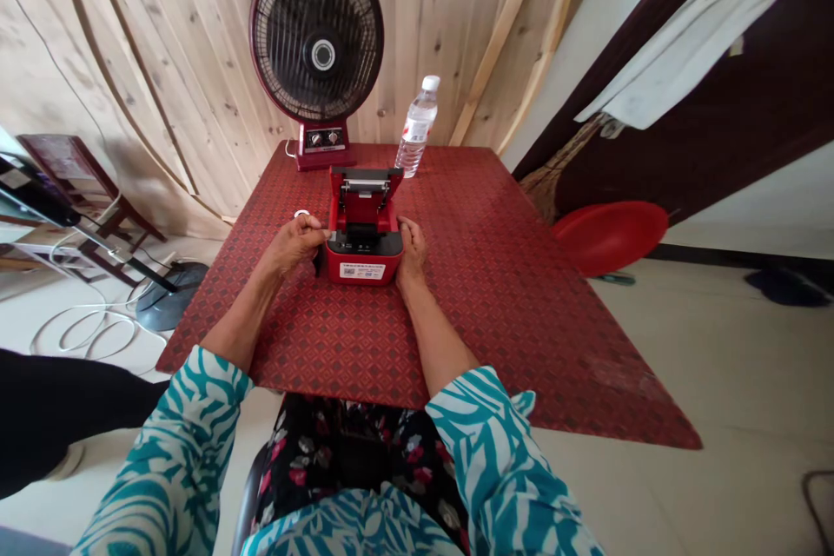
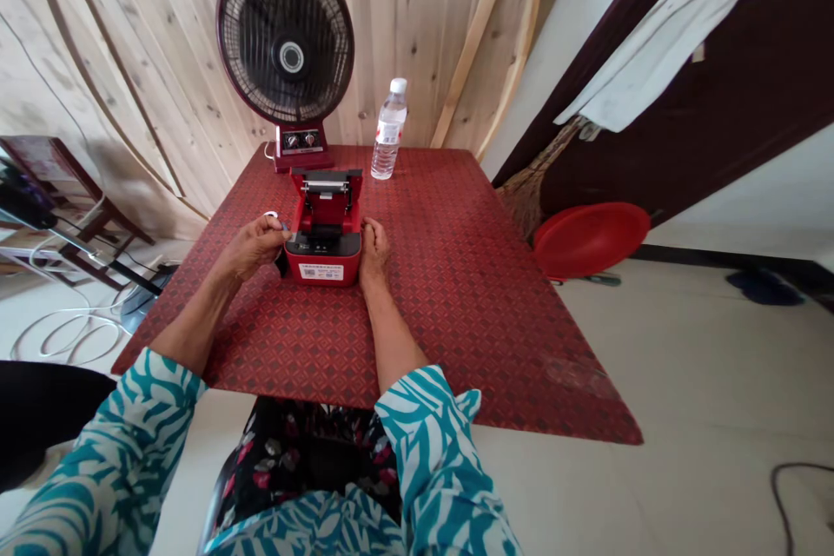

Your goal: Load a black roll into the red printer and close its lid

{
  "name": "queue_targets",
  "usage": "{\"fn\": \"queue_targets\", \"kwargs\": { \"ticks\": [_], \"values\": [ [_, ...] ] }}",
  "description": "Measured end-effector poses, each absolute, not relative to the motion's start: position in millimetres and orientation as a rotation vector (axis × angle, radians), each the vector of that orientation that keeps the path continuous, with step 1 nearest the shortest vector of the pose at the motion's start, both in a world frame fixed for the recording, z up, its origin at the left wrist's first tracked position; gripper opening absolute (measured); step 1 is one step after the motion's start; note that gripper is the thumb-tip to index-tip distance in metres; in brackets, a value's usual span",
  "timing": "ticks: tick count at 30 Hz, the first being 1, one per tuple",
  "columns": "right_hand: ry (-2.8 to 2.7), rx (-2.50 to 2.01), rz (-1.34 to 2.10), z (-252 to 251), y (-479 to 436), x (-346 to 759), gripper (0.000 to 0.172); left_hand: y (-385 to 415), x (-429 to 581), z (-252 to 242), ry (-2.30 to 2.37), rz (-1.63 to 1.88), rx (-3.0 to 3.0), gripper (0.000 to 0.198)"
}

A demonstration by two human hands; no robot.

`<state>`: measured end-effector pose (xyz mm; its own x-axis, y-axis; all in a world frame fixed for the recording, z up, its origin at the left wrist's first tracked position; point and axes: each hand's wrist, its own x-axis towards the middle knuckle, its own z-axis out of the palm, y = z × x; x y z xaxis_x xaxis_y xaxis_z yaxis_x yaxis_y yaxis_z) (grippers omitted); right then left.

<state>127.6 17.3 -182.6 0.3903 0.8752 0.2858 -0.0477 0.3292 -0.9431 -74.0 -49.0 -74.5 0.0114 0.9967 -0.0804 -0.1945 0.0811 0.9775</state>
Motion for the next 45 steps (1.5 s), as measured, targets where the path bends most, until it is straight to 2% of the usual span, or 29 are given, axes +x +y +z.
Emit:
{"fn": "queue_targets", "kwargs": {
  "ticks": [8, 12, 15, 21, 26, 29, 38, 45],
  "values": [
    [-0.973, -1.049, 0.810, -182.0, 17.7, 126.7, 0.041, -48.6, -76.9, -79.8, 1.057, 1.488, 1.043, 0.035],
    [-0.998, -1.042, 0.783, -178.5, 15.2, 125.3, 0.041, -45.1, -82.0, -83.4, 1.159, 1.664, 1.179, 0.029],
    [-1.007, -1.030, 0.788, -175.5, 14.0, 124.2, 0.040, -38.8, -78.6, -80.4, 1.212, 1.659, 1.338, 0.022],
    [-1.012, -1.035, 0.783, -171.8, 13.1, 122.8, 0.038, -4.5, -61.8, -49.9, 1.231, 1.084, 2.049, 0.011],
    [-1.043, -1.051, 0.782, -166.5, 10.7, 121.5, 0.036, 29.7, -52.3, -30.2, 1.205, 0.405, 2.464, 0.021],
    [-1.046, -1.050, 0.773, -164.5, 10.6, 121.3, 0.033, 38.7, -49.2, -28.2, 1.257, 0.131, 2.556, 0.024],
    [-1.049, -1.050, 0.785, -165.4, 12.7, 121.6, 0.031, 50.6, -32.5, -21.1, 1.265, -0.262, 2.476, 0.025],
    [-1.031, -1.041, 0.801, -164.8, 12.0, 121.6, 0.027, 51.0, -31.3, -27.5, 1.281, -0.193, 2.469, 0.027]
  ]
}}
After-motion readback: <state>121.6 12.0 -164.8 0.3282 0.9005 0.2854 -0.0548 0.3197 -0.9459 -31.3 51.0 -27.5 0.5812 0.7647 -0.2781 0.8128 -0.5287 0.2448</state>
